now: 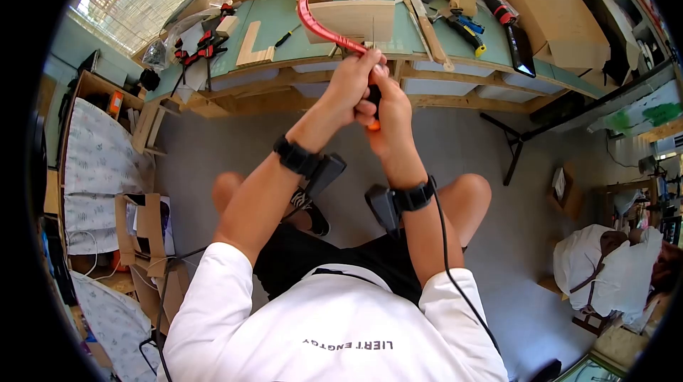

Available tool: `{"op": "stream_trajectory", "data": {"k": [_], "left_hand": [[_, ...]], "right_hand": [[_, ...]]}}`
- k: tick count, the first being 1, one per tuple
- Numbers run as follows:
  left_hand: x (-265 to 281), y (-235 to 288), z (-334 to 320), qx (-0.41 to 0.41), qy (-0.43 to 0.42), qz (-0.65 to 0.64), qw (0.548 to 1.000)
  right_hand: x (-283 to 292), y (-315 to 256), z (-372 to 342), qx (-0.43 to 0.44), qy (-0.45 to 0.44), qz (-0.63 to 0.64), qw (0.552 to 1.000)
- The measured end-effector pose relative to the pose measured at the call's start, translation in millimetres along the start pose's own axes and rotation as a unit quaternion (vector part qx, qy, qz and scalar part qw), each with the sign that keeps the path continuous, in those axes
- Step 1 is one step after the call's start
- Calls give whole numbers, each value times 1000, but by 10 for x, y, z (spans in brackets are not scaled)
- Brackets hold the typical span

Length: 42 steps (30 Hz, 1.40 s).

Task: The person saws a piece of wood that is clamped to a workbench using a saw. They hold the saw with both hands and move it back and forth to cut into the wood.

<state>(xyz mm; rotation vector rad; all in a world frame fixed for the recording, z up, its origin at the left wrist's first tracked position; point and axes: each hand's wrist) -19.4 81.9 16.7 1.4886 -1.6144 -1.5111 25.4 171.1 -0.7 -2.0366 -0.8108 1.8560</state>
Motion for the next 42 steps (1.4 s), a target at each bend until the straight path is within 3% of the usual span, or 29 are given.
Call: {"op": "stream_trajectory", "data": {"k": [2,6,7,8,13,14,17,21,24,26,30,33,35,42], "left_hand": [[13,-282,-71,-69,-15,15,997],[-38,-156,-38,-55,12,39,998],[-26,2,-19,6,0,27,1000],[-36,64,-5,15,7,8,1000],[-48,-363,-93,-88,-28,-8,996],[-3,-364,-14,-86,-29,-8,996],[-36,103,-88,41,-11,34,999],[-10,-252,-155,-64,-24,-7,998],[46,-183,-30,-44,-23,37,998],[-20,62,-51,7,-1,22,1000],[26,-247,-159,-54,-23,50,997],[48,-160,-19,-46,-12,49,998],[16,17,-35,20,-2,28,999],[39,-277,0,-48,-12,33,998]], "right_hand": [[-6,63,-295,-13,17,-4,1000],[49,37,-142,-12,37,-10,999],[66,23,15,11,8,-4,1000],[79,46,-25,10,11,-3,1000],[39,67,-260,-13,50,-27,998],[53,70,-283,-18,61,-22,998],[48,42,-61,-1,29,1,1000],[-13,139,-288,-2,41,-3,999],[-13,83,-162,-17,78,-32,996],[64,55,46,1,-4,1,1000],[29,148,-316,-22,61,-24,998],[52,94,-147,-15,48,-14,999],[47,48,10,-4,13,-13,1000],[75,75,-199,-23,51,-18,998]]}}
Point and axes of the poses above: each hand's wrist, its own z-axis towards the middle knuckle, its own x-axis out of the back of the hand, y = z × x, and after that the axes turned 6 degrees about -y, right-handed
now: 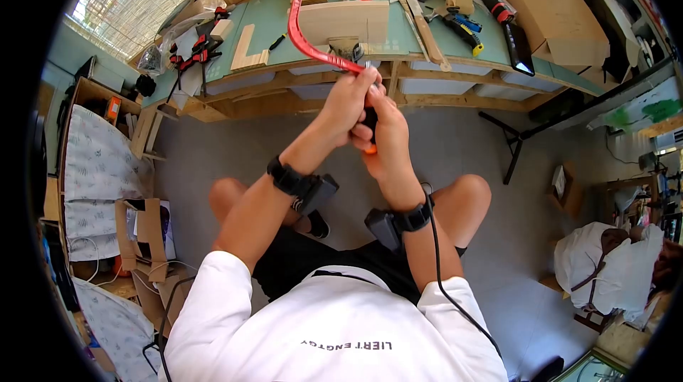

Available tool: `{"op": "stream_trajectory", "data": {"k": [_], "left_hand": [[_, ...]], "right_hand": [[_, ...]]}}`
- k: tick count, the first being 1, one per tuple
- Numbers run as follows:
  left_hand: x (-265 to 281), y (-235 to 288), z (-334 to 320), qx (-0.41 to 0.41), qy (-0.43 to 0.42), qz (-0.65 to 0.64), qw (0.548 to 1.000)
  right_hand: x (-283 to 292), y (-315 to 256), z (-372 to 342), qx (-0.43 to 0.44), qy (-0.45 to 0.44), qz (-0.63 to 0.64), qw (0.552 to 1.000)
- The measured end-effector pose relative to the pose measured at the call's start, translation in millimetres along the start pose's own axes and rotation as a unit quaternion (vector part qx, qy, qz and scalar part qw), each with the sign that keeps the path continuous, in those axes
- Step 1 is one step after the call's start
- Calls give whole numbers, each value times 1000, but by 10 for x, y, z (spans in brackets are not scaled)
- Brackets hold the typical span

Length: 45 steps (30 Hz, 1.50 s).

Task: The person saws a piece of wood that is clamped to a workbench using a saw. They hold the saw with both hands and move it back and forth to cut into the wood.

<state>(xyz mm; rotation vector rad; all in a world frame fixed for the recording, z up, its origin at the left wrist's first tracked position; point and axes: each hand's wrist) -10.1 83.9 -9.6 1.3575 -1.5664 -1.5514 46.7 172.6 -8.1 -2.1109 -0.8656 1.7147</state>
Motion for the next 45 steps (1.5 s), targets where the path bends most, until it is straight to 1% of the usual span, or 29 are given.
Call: {"op": "stream_trajectory", "data": {"k": [1,2,4,7,10,11,12,13,15,16,18,19,21,22,23,24,26,28,30,31,32,34,36,38,39,40,42,43,45], "left_hand": [[-24,161,-1,17,7,-11,1000],[-40,302,-20,54,11,-12,998],[9,185,11,18,-5,-24,1000],[-45,-4,-131,2,-5,-23,1000],[-19,187,-2,11,14,12,1000],[-15,307,8,75,23,7,997],[-14,283,-21,75,24,7,997],[-9,250,-33,49,19,4,999],[-38,72,-139,-5,-3,-25,1000],[-43,37,-162,-1,-4,-16,1000],[-9,48,-77,12,-15,-15,1000],[4,151,-11,25,-2,-7,1000],[-27,314,-32,81,23,-9,996],[-15,253,-13,76,23,-7,997],[-9,74,-42,34,16,-10,999],[-40,35,-108,-11,8,-13,1000],[-51,56,-101,-5,1,-9,1000],[-26,148,11,14,23,-1,1000],[-15,312,42,49,11,-24,998],[-2,277,34,36,8,-25,999],[-2,147,-25,30,6,-28,999],[-60,-38,-116,-19,6,-14,1000],[-24,-30,-80,0,-1,-18,1000],[20,152,46,37,-3,-19,999],[10,241,56,59,15,-3,998],[9,232,45,54,15,-1,998],[-23,63,-74,-4,20,20,1000],[-62,-16,-149,-7,9,-6,1000],[-23,-1,-33,-2,9,4,1000]], "right_hand": [[13,-25,148,12,-29,5,1000],[41,13,110,7,-23,6,1000],[-27,-22,151,8,-21,21,1000],[-47,20,-84,5,-10,5,1000],[-28,0,101,0,-1,-2,1000],[-20,-12,201,13,-24,9,1000],[-57,-40,256,30,-54,18,998],[-78,-25,176,16,-13,12,1000],[-64,56,-116,6,-3,7,1000],[-72,50,-141,0,4,4,1000],[-14,24,-7,-6,-2,-3,1000],[-25,-15,150,8,-19,1,1000],[-60,-27,209,17,-35,22,999],[-71,-28,157,19,-40,20,999],[-42,16,6,6,-17,10,1000],[-32,22,-58,-5,3,-1,1000],[-25,-16,6,-2,-7,3,1000],[-4,-3,73,-9,-7,9,1000],[-39,-47,280,17,-63,40,997],[-45,-34,225,14,-39,19,999],[-31,15,76,14,-40,19,999],[-49,50,-136,0,-5,7,1000],[29,66,-49,2,-12,14,1000],[56,-10,220,5,-31,13,999],[-2,-35,258,16,-54,33,998],[-15,-31,234,18,-59,32,998],[9,44,12,-3,0,1,1000],[20,72,-122,-8,-17,5,1000],[64,35,-1,-7,-13,-1,1000]]}}
Point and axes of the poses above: each hand's wrist, its own z-axis towards the middle knuckle, its own x-axis out of the back of the hand, y = z × x, and after that the axes turned 6 degrees about -y, right-handed
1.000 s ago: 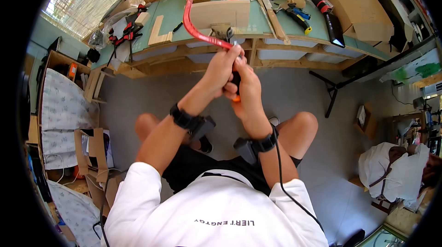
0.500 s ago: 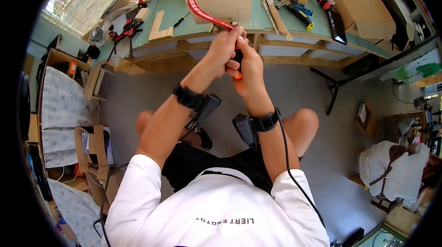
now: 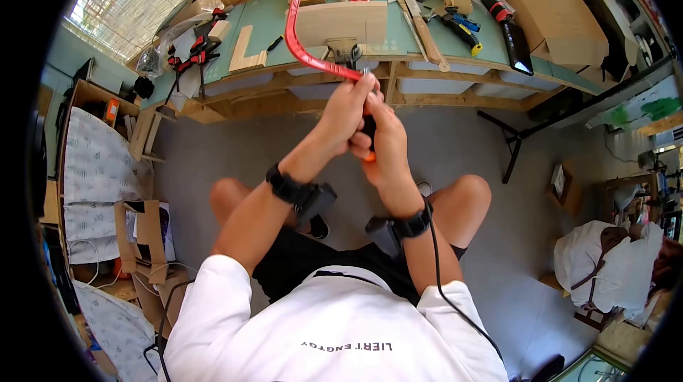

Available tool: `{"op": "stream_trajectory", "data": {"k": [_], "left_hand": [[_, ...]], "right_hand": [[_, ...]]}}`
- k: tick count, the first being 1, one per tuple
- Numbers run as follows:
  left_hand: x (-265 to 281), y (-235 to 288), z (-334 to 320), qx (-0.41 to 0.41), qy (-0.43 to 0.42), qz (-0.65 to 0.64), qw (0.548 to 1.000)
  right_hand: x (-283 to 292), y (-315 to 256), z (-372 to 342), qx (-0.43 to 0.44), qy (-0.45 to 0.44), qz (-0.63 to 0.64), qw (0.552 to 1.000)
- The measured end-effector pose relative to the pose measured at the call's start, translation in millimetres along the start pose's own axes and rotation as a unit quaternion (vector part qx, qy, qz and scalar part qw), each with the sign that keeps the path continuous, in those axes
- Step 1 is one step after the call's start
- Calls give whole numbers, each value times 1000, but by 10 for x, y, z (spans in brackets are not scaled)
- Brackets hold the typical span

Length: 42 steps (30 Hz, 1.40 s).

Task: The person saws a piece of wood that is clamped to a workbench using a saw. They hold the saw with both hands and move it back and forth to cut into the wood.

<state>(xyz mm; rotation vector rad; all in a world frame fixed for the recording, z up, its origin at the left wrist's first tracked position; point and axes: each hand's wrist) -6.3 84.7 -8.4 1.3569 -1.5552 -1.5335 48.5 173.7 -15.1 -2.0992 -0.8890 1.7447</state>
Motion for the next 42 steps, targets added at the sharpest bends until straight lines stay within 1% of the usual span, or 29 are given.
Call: {"op": "stream_trajectory", "data": {"k": [3,5,6,8,9,11,12,13,14,16,17,19,20,21,23,24,25,26,27,29,31,32,34,36,37,39,40,41,42], "left_hand": [[3,296,101,49,9,2,999],[37,141,82,22,1,-25,999],[14,50,-5,3,-3,-23,1000],[-32,-162,-79,-23,-17,-35,999],[-21,-116,-53,-21,-17,-36,999],[0,149,68,23,10,-2,1000],[-9,341,74,94,20,6,995],[-6,267,57,94,20,5,995],[18,150,59,53,13,10,998],[-40,-39,-87,-11,10,13,1000],[-34,-103,-78,-5,-4,3,1000],[8,21,30,4,4,29,1000],[22,132,82,31,-1,-1,1000],[-14,334,35,97,16,13,995],[16,193,13,55,-6,-22,998],[16,40,-49,30,-2,-1,1000],[-7,-32,-120,3,1,22,1000],[-41,-72,-116,5,-12,-34,999],[-25,-42,-79,6,-10,-32,999],[12,94,85,26,17,15,999],[-10,312,115,69,18,-8,997],[3,241,81,57,5,-19,998],[-5,-3,-63,25,-7,-15,1000],[-15,-167,-28,-19,-3,-4,1000],[-37,-42,-12,-14,-4,-5,1000],[-46,240,72,57,27,11,998],[-28,320,124,75,20,-15,997],[-23,261,89,75,20,-15,997],[-4,124,19,50,8,-1,999]], "right_hand": [[9,-46,200,8,-15,-2,1000],[-21,-30,204,18,-24,12,999],[-45,11,44,4,8,3,1000],[-110,9,-69,7,7,5,1000],[-106,20,-114,6,14,7,1000],[-7,-43,198,11,-6,9,1000],[-42,-78,268,15,-19,24,999],[-80,-97,288,18,-32,39,999],[-81,-74,197,21,-38,38,998],[-34,23,-89,-10,-4,24,1000],[-58,1,-33,-8,-8,24,1000],[-49,-23,23,-6,8,29,1000],[-12,-46,180,6,-18,23,1000],[-14,-28,145,4,-14,22,1000],[-70,-20,145,14,-10,29,999],[-59,38,7,2,12,30,999],[-56,56,-36,2,9,30,999],[-46,60,-58,4,13,19,1000],[-32,68,-74,3,21,9,1000],[1,-7,183,1,4,20,1000],[-46,-92,347,23,-59,44,997],[-37,-54,235,19,-20,32,999],[9,74,-79,11,-14,38,999],[17,67,-62,5,-8,45,999],[26,16,63,7,-21,40,999],[29,-76,290,11,-48,31,998],[-27,-109,353,15,-55,52,997],[-23,-74,282,14,-55,52,997],[-4,8,135,7,-26,41,999]]}}
Point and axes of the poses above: each hand's wrist, its own z-axis towards the middle knuckle, its own x-axis out of the back of the hand, y = z × x, and after that the axes turned 6 degrees about -y, right-handed
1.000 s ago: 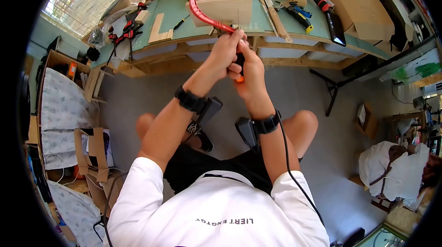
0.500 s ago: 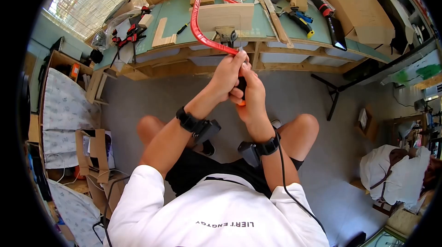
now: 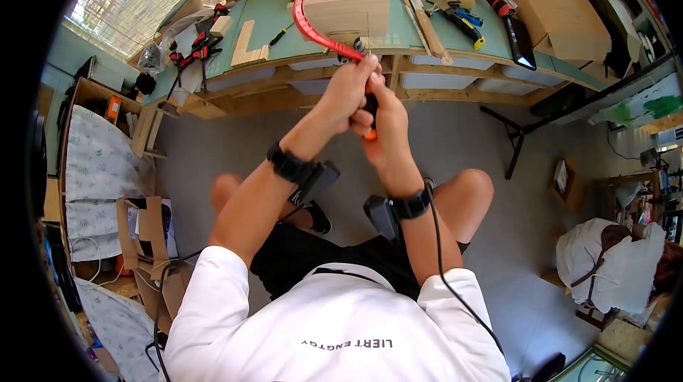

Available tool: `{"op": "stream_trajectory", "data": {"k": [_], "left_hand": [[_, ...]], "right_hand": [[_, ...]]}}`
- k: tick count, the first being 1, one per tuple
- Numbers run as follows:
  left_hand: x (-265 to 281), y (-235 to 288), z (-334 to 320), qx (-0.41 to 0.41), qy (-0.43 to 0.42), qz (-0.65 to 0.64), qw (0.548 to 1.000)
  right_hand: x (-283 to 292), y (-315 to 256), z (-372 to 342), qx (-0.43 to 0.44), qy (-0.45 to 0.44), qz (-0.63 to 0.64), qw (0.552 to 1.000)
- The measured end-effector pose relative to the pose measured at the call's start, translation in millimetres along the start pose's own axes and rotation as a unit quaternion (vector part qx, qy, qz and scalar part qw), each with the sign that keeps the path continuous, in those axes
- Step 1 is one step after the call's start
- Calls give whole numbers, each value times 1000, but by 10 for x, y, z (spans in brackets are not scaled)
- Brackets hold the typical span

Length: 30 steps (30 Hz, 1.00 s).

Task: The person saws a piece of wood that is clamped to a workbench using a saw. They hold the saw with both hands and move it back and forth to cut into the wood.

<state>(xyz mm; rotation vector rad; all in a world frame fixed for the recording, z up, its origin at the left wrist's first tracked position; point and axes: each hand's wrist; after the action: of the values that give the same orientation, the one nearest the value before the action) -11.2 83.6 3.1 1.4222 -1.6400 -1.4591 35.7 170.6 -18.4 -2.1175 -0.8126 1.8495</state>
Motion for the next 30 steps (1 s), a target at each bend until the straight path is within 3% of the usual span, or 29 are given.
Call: {"op": "stream_trajectory", "data": {"k": [2,3,5,7,9,11,14,16,20,23,24,27,30], "left_hand": [[2,-263,-77,-72,-24,5,997],[-2,-239,-38,-69,-24,7,997],[-25,-108,81,-39,18,25,999],[-27,183,118,43,12,1,999],[-48,92,0,22,15,10,1000],[-13,-337,35,-69,-9,25,997],[-36,-99,67,-28,2,21,999],[-67,218,24,42,14,26,999],[-8,-245,-50,-59,-5,37,998],[4,-144,21,-41,-3,67,997],[-39,73,-20,26,4,42,999],[10,237,38,57,-8,58,997],[13,46,-89,27,-10,82,996]], "right_hand": [[16,94,-250,-5,28,-30,999],[24,66,-207,-5,29,-27,999],[54,-43,-18,-13,7,-20,1000],[12,-72,88,-13,-5,22,1000],[-57,-48,14,3,25,5,1000],[9,62,-237,-4,35,-4,999],[3,-39,-66,-13,49,0,999],[12,-79,188,10,-22,34,999],[-40,101,-244,1,22,18,1000],[-52,8,-150,-10,35,30,999],[40,-23,12,-5,-6,15,1000],[-21,-48,147,2,-45,72,996],[-14,13,-107,-15,-19,43,999]]}}
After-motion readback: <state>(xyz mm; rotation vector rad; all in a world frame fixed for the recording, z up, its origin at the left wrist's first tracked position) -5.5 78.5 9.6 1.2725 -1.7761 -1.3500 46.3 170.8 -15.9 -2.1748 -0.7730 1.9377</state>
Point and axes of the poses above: each hand's wrist, its own z-axis towards the middle knuckle, its own x-axis out of the back of the hand, y = z × x, and after that the axes turned 6 degrees about -y, right-handed
